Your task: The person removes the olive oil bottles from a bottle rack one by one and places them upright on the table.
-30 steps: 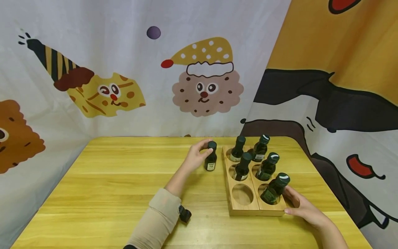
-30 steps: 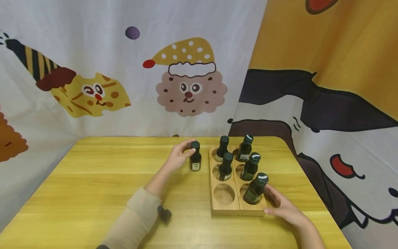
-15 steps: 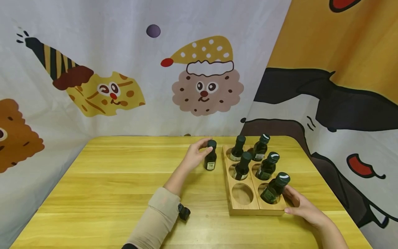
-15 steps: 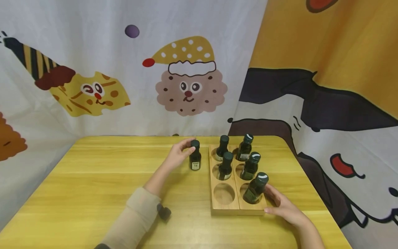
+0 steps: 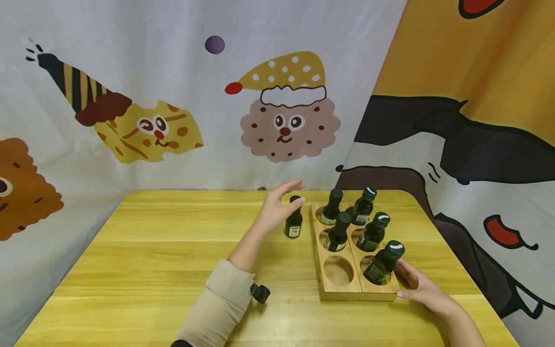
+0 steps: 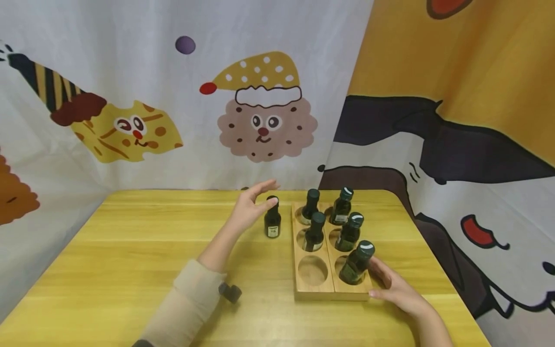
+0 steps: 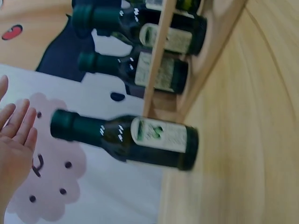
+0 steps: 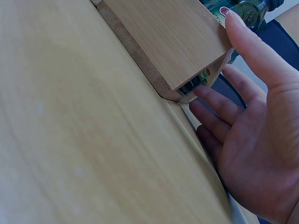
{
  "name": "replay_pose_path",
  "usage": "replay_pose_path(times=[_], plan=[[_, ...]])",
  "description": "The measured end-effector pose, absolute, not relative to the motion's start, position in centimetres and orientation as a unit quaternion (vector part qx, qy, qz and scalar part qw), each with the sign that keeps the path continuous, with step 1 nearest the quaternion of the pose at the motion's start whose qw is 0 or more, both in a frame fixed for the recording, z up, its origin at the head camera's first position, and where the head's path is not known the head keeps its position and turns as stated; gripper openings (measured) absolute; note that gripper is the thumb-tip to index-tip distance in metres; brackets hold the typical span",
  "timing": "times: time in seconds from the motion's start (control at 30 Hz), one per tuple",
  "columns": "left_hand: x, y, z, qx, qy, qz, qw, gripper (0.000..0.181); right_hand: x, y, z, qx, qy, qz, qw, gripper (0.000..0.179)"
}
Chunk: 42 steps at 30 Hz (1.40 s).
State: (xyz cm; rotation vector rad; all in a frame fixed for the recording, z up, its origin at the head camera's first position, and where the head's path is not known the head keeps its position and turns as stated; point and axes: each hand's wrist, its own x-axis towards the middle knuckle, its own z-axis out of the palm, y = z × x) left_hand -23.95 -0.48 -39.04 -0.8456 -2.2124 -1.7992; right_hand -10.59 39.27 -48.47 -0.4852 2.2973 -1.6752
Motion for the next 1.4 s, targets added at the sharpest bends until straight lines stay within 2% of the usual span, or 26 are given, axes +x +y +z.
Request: replay_pose_path(times=[0.23, 0.43, 0.83, 1.13, 1.4], plan=[[-22.5, 1.1, -37.9, -0.323, -0.720, -0.609, 0.074, 0.052, -10.6, 39.4, -48.7, -0.173, 0.787, -0.579, 0.127, 0.079], [-21.8, 2.9, -37.9, -0.328, -0.706, -0.626, 0.040, 0.053, -10.7, 39.4, -48.8, -0.165, 0.791, -0.575, 0.128, 0.079], [-21.2, 5.7, -40.4, -0.319, -0.722, -0.614, 0.002, 0.055, -10.7, 39.5, -48.8, -0.169, 0.787, -0.579, 0.129, 0.078], [-21.4, 6.8, -42.5, -0.275, -0.725, -0.630, -0.044, 0.055, -10.5, 39.2, -48.4, -0.180, 0.779, -0.586, 0.130, 0.078], [-21.4, 7.8, -43.4, -0.274, -0.741, -0.613, -0.040, 0.052, -10.5, 39.2, -48.3, -0.176, 0.779, -0.587, 0.131, 0.078]])
